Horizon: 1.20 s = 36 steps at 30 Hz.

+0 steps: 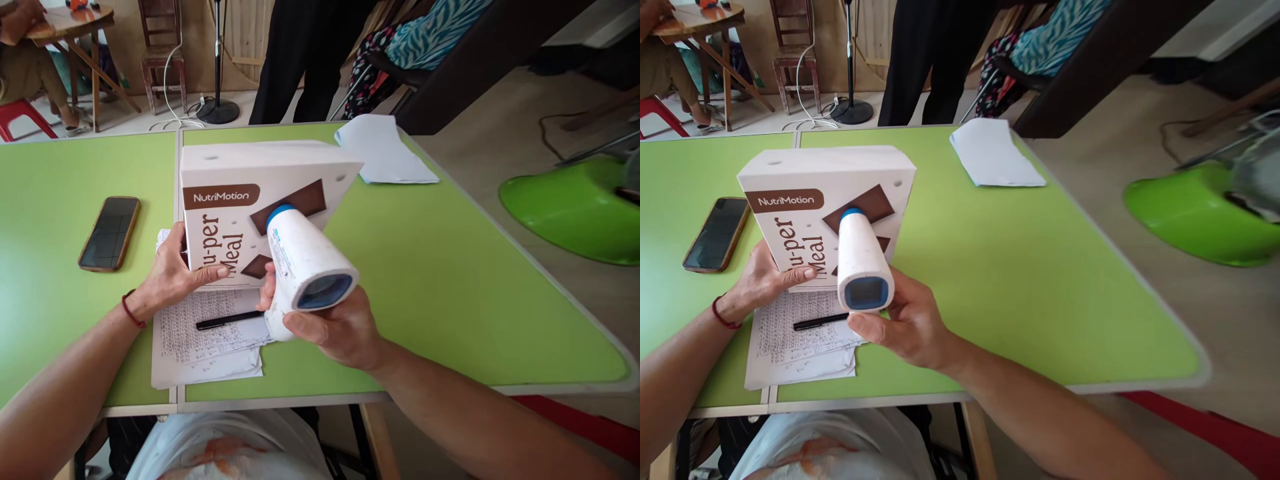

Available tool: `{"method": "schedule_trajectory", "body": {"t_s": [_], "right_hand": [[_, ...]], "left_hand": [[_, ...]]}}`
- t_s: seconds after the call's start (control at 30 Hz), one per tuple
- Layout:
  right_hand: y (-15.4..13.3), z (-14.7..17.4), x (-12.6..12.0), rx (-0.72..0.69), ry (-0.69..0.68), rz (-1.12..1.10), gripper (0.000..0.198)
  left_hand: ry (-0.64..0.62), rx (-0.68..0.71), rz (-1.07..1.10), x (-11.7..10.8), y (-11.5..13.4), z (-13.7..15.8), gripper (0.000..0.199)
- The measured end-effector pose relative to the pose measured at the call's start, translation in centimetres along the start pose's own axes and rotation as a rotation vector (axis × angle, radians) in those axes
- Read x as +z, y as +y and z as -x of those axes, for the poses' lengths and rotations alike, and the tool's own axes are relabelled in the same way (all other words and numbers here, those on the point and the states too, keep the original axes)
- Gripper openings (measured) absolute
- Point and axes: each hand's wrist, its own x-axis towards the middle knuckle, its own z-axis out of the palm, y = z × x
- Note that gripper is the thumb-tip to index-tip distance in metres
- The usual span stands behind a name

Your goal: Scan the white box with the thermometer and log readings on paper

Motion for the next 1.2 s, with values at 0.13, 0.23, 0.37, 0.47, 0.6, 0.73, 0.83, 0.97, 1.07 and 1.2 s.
{"method": "schedule_trajectory", "body": {"t_s": [0.13, 0.23, 0.37, 0.47, 0.6, 0.73, 0.83, 0.97, 1.07, 1.2], "right_hand": [[0.0, 0.2, 0.0, 0.016, 0.003, -0.012, 0.039], [0.0, 0.2, 0.0, 0.024, 0.007, -0.006, 0.042], [-0.1, 0.1, 0.2, 0.027, 0.007, -0.009, 0.044], [-0.3, 0.1, 0.1, 0.011, -0.017, 0.035, 0.038], [-0.4, -0.4, -1.4, -0.078, 0.016, 0.272, 0.042], [0.5, -1.7, -4.2, -0.140, -0.033, 0.728, 0.041], [1.6, -2.4, -5.6, -0.147, -0.113, 1.035, 0.038], [2.9, -2.4, -6.4, -0.157, -0.167, 1.184, 0.041], [3.1, -2.3, -6.5, -0.167, -0.161, 1.233, 0.043], [2.0, -1.9, -5.5, -0.230, -0.130, 1.271, 0.047]], "left_hand": [[0.007, 0.027, -0.029, 0.0, 0.0, 0.0, 0.074], [0.007, 0.052, -0.030, 0.0, 0.1, 0.0, 0.075], [0.007, 0.054, -0.017, 0.0, 0.1, 0.0, 0.073], [-0.005, 0.090, 0.010, -0.1, 0.0, -0.2, 0.068], [-0.020, 0.180, 0.109, -0.9, -0.4, -0.8, 0.063], [0.108, 0.210, 0.103, -2.2, -0.9, -1.7, 0.074], [0.168, 0.248, 0.059, -3.0, -1.3, -2.3, 0.064], [0.119, 0.293, 0.105, -3.5, -2.3, -2.8, 0.058], [0.066, 0.329, 0.154, -3.5, -3.2, -3.0, 0.061], [0.040, 0.249, 0.075, -3.5, -3.5, -3.0, 0.079]]}}
